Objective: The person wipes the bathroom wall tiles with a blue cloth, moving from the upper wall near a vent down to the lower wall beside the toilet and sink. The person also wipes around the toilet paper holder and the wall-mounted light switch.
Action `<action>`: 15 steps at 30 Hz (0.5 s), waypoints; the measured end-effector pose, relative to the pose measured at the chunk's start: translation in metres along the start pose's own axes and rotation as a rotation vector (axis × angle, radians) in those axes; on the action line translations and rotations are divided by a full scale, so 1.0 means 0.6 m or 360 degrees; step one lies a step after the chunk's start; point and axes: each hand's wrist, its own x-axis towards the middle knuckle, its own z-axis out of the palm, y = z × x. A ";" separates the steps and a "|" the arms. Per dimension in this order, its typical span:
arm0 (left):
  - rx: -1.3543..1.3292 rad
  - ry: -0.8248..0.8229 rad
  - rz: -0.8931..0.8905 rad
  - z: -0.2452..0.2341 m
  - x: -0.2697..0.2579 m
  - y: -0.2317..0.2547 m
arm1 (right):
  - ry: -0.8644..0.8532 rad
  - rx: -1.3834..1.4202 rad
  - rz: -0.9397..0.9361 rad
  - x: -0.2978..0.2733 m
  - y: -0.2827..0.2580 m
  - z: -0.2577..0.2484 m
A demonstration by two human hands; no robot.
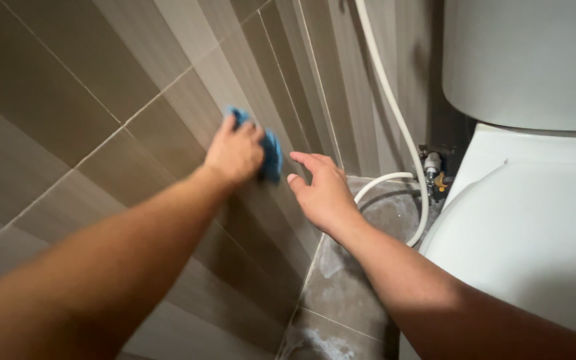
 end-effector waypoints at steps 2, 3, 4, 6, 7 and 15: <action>0.0054 0.0269 -0.0167 -0.030 0.034 -0.053 | -0.0070 0.0017 0.0120 -0.001 -0.004 -0.003; 0.0078 0.0532 -0.0240 -0.044 0.049 -0.083 | -0.0081 0.0022 0.0160 -0.002 -0.005 -0.004; -0.0021 0.0669 -0.0298 -0.058 0.060 -0.113 | -0.0092 0.0026 0.0200 -0.002 -0.007 -0.004; -0.0081 0.0825 -0.0357 -0.075 0.085 -0.157 | -0.0071 0.0013 0.0177 0.003 -0.003 -0.006; -0.0038 0.0845 -0.0360 -0.078 0.097 -0.170 | -0.0041 -0.0002 0.0112 0.006 -0.001 -0.007; -0.0002 0.0316 -0.0250 0.046 0.121 -0.025 | -0.0030 -0.0002 0.0084 0.004 0.011 -0.005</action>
